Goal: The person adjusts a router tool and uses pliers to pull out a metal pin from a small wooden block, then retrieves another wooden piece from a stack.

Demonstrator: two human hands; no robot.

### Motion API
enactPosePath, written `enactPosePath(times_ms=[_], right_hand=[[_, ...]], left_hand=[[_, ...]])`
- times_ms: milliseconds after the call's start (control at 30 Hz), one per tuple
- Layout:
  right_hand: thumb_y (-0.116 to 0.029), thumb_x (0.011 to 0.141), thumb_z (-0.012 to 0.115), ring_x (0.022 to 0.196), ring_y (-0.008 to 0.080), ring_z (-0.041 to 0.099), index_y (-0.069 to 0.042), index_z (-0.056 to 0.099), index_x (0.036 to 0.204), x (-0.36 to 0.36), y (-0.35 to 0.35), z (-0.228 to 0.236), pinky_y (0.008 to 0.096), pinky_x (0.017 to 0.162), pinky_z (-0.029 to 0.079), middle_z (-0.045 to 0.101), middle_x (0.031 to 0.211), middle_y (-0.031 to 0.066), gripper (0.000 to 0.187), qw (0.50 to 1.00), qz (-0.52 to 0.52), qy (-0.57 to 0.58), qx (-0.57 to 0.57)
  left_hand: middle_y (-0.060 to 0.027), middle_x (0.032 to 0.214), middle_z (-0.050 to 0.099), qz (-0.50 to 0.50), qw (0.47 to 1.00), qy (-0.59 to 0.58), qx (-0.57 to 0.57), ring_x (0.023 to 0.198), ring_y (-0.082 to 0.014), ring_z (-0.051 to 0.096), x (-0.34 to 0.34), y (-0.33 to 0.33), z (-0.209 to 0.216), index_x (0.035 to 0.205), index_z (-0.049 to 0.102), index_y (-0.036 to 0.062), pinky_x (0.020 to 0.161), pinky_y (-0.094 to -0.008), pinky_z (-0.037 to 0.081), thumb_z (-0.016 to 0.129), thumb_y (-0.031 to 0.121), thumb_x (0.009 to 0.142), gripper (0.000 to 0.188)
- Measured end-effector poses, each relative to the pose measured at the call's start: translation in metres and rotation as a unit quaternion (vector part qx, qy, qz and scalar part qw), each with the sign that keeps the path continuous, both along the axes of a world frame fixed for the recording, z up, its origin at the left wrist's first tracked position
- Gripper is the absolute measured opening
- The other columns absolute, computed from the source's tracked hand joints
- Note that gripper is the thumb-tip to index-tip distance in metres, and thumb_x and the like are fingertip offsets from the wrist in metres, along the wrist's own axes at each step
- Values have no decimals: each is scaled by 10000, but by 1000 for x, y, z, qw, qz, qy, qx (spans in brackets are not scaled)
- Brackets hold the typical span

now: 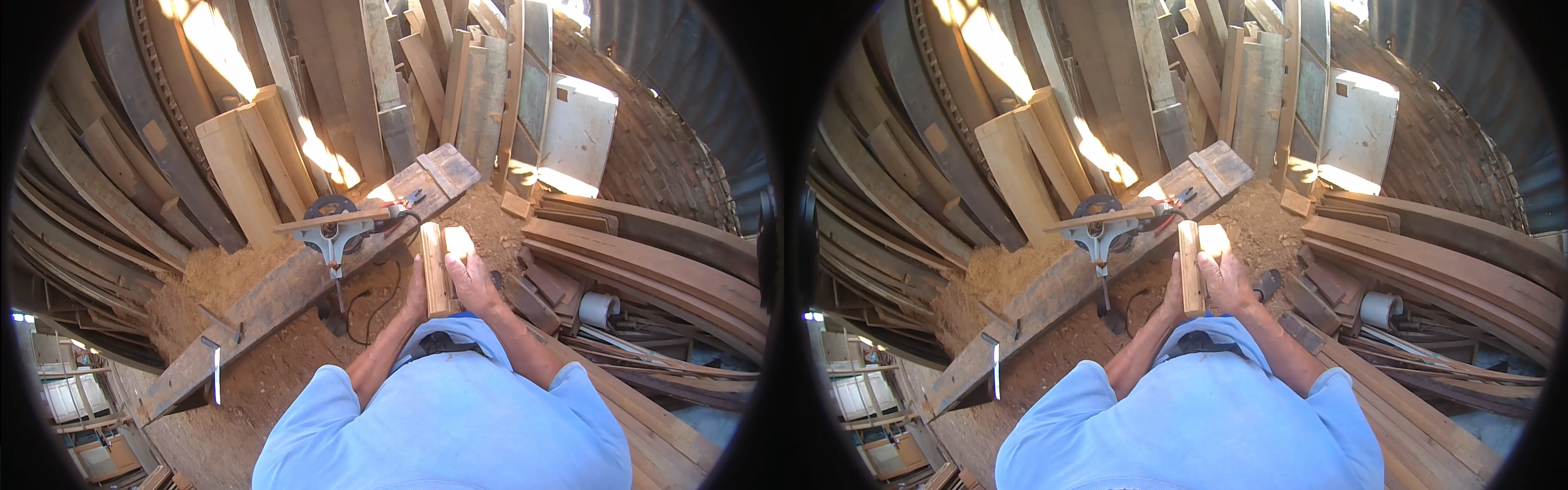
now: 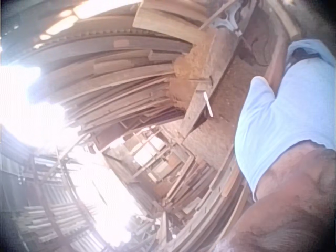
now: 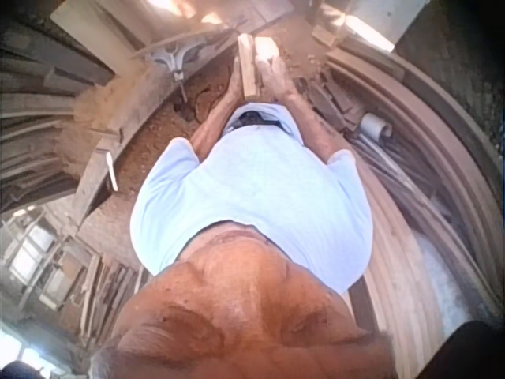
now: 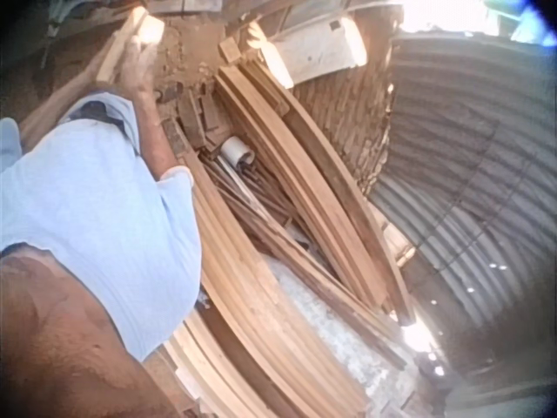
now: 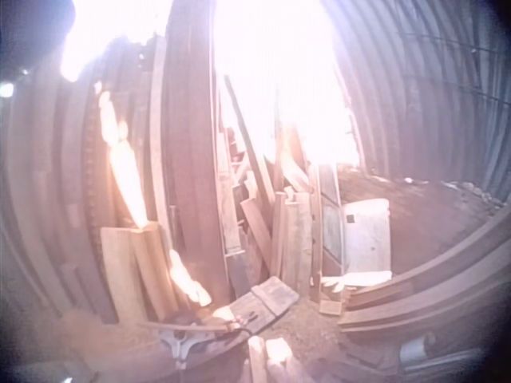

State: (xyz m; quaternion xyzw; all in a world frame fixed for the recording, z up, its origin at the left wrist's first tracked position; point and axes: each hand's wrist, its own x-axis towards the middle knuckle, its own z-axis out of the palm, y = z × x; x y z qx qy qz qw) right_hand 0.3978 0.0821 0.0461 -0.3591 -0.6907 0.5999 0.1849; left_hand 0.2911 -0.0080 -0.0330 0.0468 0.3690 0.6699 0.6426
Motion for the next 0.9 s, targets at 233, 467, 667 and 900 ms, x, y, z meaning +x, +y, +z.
enactPosePath(times_ms=[233,467,667,900], right_hand=[[-354,1023,522,1093,315,640,46,436,1404,3,-3,-8,431,946,489,640,1186,239,559,999,-8,16,38],[-365,1019,510,1101,340,644,82,300,1507,19,-30,8,431,980,484,650,1162,245,694,998,-47,43,19],[-396,1026,535,1141,347,623,81,383,1457,6,-5,-25,425,997,463,636,1229,245,660,997,-55,50,39],[-409,1033,524,1176,344,610,62,354,1482,-9,-18,-4,433,1014,453,619,1266,260,673,998,-9,49,41]], left_hand=[[-165,1393,576,4,999,0,-43,1215,-293,628,0,3,1,1502,427,75,1013,-446,554,216,703,1027,814],[-164,1214,663,-15,998,57,-12,1034,-251,701,1,-6,-26,1419,506,49,895,-380,605,194,644,1059,762],[-35,932,622,1,996,83,-42,787,-125,620,19,-25,-11,1268,584,112,655,-283,535,211,618,1073,658],[-56,852,626,-14,983,184,-19,660,-157,645,-4,-42,-9,1224,587,105,542,-292,551,195,690,1037,729]])
